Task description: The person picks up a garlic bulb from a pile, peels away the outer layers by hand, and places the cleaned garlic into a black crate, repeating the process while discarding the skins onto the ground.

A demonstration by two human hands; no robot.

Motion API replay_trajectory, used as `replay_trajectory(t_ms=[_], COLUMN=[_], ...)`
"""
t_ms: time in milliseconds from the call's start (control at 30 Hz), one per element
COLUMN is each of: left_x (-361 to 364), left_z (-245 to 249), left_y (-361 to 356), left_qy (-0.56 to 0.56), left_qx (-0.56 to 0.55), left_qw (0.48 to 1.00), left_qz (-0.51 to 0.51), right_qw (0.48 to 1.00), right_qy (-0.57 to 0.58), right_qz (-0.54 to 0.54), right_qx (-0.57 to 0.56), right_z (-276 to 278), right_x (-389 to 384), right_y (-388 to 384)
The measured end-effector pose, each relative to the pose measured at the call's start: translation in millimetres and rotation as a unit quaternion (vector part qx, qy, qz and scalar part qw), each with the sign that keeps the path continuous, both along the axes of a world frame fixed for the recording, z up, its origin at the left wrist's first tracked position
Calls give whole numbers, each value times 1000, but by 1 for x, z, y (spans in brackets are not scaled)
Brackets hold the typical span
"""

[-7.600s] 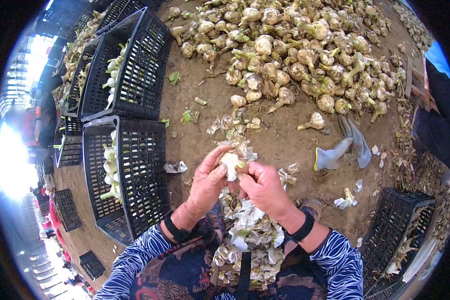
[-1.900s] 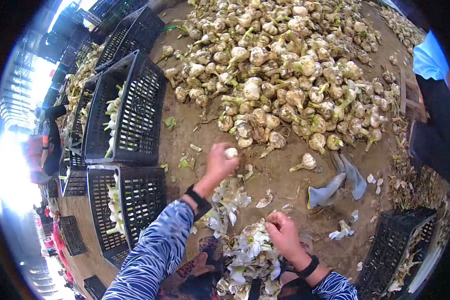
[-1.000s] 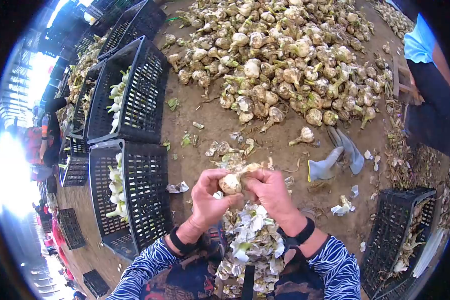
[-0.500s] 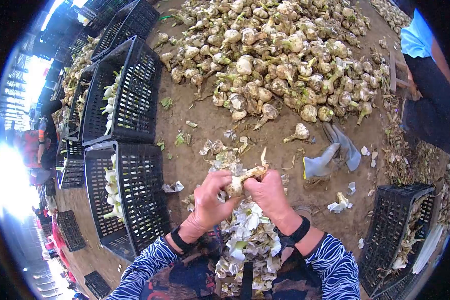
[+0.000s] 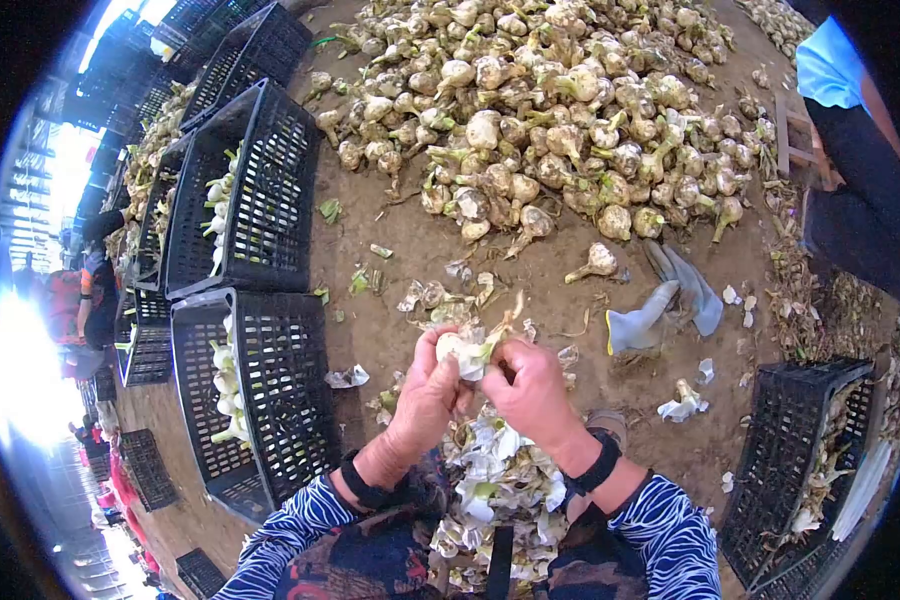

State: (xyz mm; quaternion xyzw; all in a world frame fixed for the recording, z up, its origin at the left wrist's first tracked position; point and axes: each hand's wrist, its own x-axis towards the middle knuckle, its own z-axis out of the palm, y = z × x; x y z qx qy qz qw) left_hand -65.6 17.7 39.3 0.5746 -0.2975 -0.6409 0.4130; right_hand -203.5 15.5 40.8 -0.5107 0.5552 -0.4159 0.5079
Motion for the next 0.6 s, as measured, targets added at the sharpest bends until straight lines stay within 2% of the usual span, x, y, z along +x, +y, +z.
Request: replay_trajectory(t_ms=[33,100,167,233,300,333,367,400,467,500,533,567,600], left_x=[6,22,22,15,24,31,37,37,46,48,45,46,48], left_z=[2,7,6,-2,-14,-20,-23,-24,-23,-19,-11,-7,-4], left_y=[-1,-7,-9,-11,-8,-7,-4,-2,-3,-4,-4,-4,-4], left_qy=[-3,52,39,33,12,38,65,102,148,192,240,240,280], left_qx=[0,162,182,76,78,74,71,89,114,137,160,161,173], left_qw=[1000,983,980,997,997,995,990,988,979,966,956,956,943], left_qz=[1,-70,-65,-9,-7,-55,-104,-74,-88,-102,-60,-58,-56], right_qw=[990,988,965,968,974,971,971,970,912,912,875,823,803], right_qy=[97,86,133,121,48,27,25,-80,-250,-248,-353,-453,-497], right_qz=[15,48,92,110,185,224,227,222,205,205,161,115,93], right_qx=[-103,-116,-205,-189,-123,-73,-70,54,252,254,290,321,316], right_z=[2,6,17,8,7,7,8,10,14,18,23,25,25], right_x=[2,9,18,18,16,13,13,13,8,6,5,6,9], right_y=[0,1,6,9,10,10,11,12,9,6,4,4,5])
